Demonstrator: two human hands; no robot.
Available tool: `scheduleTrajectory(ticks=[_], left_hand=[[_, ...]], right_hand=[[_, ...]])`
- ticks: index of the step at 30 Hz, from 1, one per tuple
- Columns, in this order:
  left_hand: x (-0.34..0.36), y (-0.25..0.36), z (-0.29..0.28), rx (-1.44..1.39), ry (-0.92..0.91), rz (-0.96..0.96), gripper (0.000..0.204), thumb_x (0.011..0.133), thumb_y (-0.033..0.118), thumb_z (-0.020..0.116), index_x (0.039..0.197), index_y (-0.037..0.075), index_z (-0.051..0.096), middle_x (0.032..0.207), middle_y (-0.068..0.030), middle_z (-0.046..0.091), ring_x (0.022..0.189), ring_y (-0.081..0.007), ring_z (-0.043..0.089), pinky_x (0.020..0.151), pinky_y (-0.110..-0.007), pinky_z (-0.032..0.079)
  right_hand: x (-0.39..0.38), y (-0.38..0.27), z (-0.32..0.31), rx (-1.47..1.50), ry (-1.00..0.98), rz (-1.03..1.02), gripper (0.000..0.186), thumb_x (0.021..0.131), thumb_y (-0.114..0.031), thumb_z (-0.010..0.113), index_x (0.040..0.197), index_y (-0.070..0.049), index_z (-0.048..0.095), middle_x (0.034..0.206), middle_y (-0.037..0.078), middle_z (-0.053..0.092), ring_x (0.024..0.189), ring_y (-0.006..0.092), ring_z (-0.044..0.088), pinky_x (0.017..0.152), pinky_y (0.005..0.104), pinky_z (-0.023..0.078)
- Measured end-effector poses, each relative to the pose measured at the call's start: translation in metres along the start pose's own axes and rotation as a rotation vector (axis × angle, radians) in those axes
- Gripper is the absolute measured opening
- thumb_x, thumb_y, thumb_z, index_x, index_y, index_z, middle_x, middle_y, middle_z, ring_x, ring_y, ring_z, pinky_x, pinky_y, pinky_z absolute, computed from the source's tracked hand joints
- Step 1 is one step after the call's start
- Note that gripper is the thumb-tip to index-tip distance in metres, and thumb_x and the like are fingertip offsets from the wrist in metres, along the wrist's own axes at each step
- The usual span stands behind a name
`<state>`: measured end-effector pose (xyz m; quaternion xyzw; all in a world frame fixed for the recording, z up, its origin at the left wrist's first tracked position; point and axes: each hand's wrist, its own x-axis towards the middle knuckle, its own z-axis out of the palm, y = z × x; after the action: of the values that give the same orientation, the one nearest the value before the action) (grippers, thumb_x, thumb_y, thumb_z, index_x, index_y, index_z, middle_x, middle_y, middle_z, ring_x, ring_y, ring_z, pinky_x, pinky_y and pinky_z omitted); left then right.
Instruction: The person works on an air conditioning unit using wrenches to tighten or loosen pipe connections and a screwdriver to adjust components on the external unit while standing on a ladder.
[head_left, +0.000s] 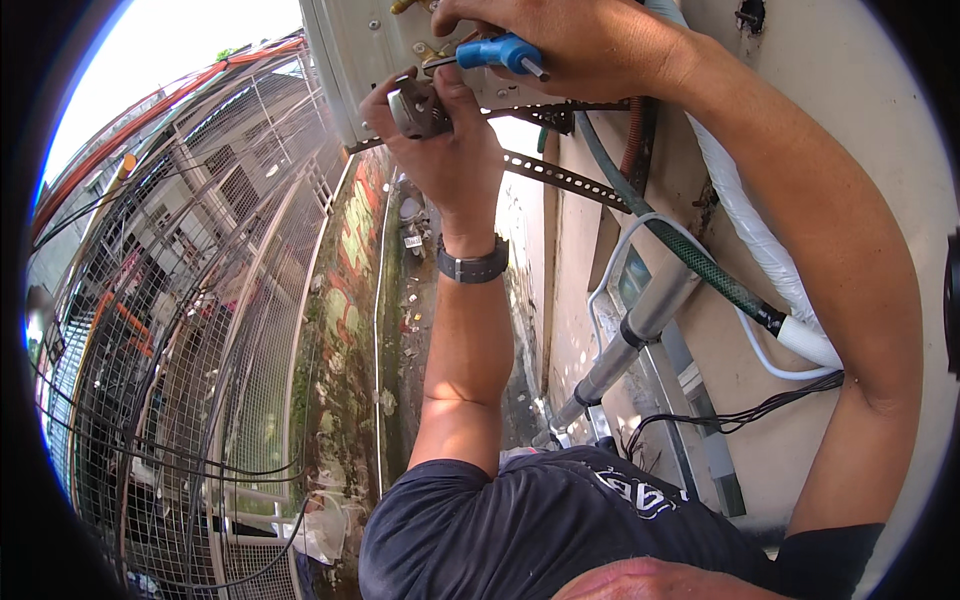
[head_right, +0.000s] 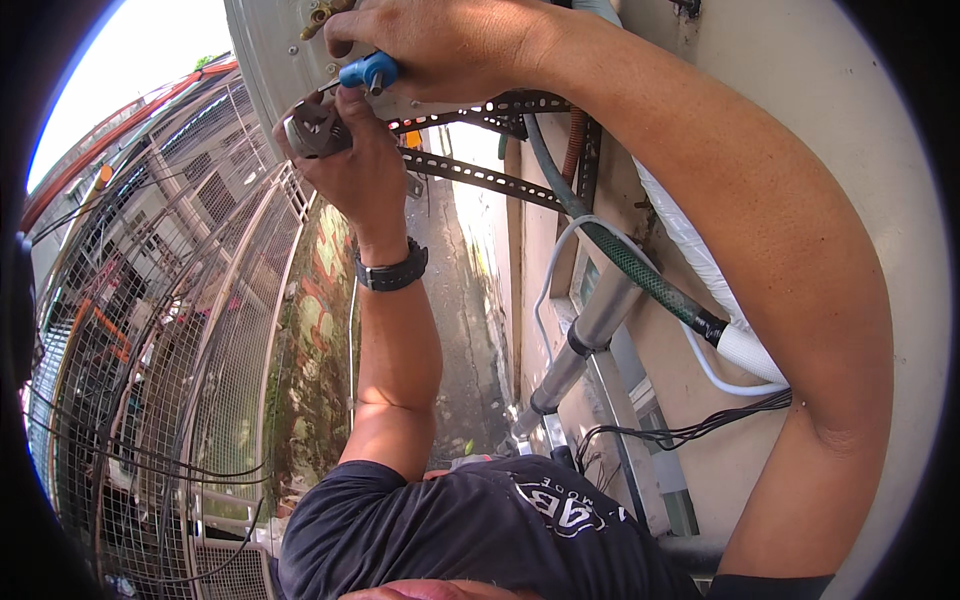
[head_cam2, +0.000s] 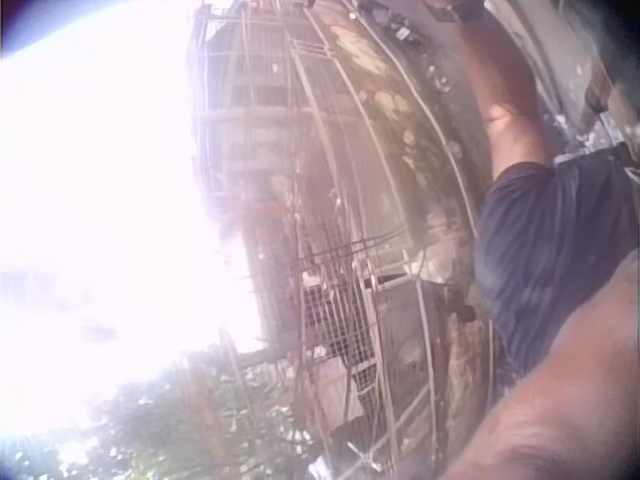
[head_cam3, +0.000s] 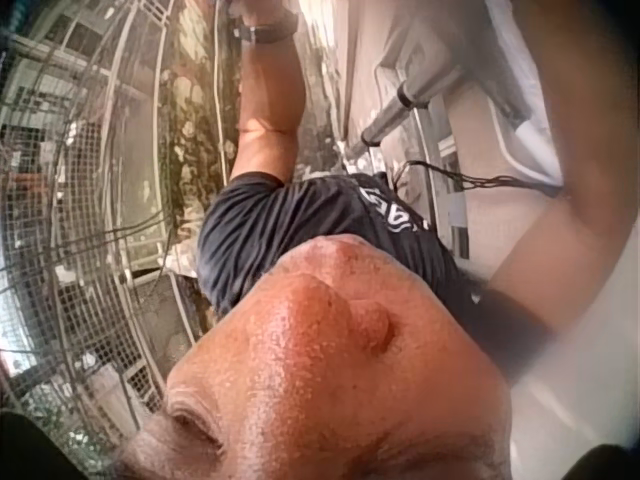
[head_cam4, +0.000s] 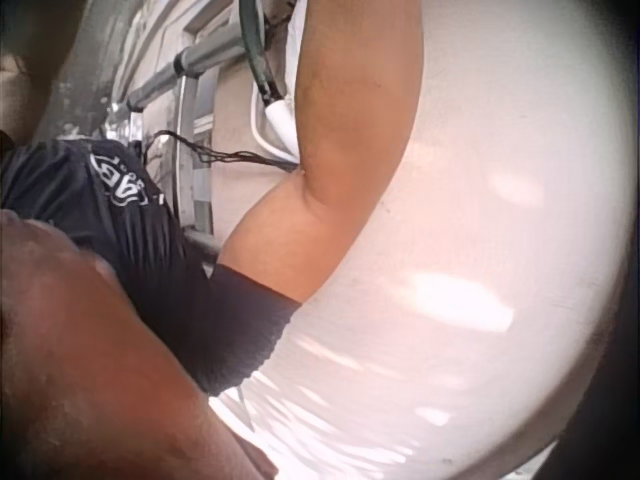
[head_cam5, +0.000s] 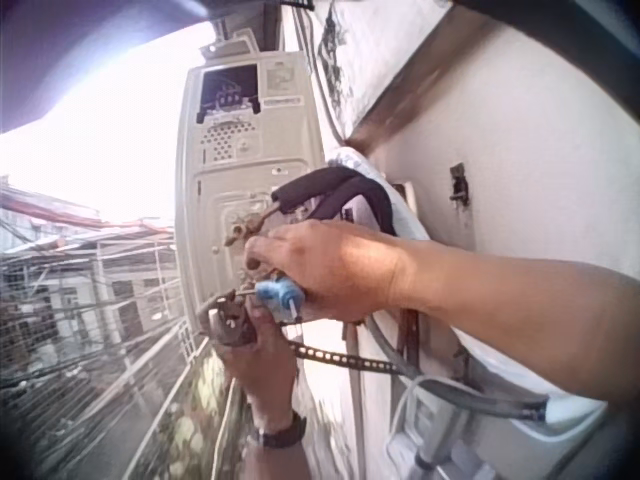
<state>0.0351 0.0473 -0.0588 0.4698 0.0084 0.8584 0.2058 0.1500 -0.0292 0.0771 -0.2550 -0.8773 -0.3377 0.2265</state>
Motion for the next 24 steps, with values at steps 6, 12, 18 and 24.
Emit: scheduleTrajectory(ticks=[6, 12, 18, 24], left_hand=[[0.007, -0.019, -0.006, 0.248, -0.046, 0.107, 0.029, 0.099, 0.008, 0.063, 0.126, -0.001, 0.058, 0.088, -0.0082, 0.071, 0.076, -0.01, 0.067, 0.069, -0.024, 0.053], [0.009, -0.012, 0.0, 0.112, -0.019, 0.092, 0.033, 0.1, 0.008, 0.065, 0.131, -0.003, 0.059, 0.086, -0.0051, 0.068, 0.069, -0.0064, 0.062, 0.059, -0.021, 0.048], [0.016, -0.006, -0.005, 0.339, -0.018, 0.175, 0.025, 0.099, 0.011, 0.067, 0.116, -0.006, 0.063, 0.087, -0.0121, 0.071, 0.076, -0.0143, 0.067, 0.068, -0.03, 0.055], [0.012, -0.001, 0.001, 0.148, 0.021, -0.087, 0.027, 0.103, 0.019, 0.066, 0.112, -0.006, 0.063, 0.082, -0.0074, 0.067, 0.071, -0.0102, 0.062, 0.059, -0.026, 0.048]], right_hand=[[0.0, 0.001, 0.004, 0.0, -0.029, -0.034, 0.043, 0.08, -0.004, 0.068, 0.12, 0.007, 0.058, 0.112, 0.028, 0.068, 0.111, 0.0408, 0.066, 0.099, 0.0443, 0.053], [0.0, -0.003, 0.005, -0.012, -0.07, 0.047, 0.04, 0.082, -0.008, 0.07, 0.119, 0.005, 0.058, 0.111, 0.027, 0.068, 0.111, 0.041, 0.066, 0.097, 0.0447, 0.053], [-0.002, 0.003, 0.009, -0.034, -0.041, 0.04, 0.044, 0.084, -0.013, 0.072, 0.122, 0.004, 0.056, 0.112, 0.025, 0.067, 0.11, 0.0415, 0.066, 0.095, 0.0457, 0.054], [-0.006, -0.001, 0.002, -0.064, -0.074, 0.144, 0.039, 0.088, -0.015, 0.069, 0.12, 0.003, 0.057, 0.104, 0.023, 0.067, 0.098, 0.0401, 0.069, 0.086, 0.0477, 0.056]])
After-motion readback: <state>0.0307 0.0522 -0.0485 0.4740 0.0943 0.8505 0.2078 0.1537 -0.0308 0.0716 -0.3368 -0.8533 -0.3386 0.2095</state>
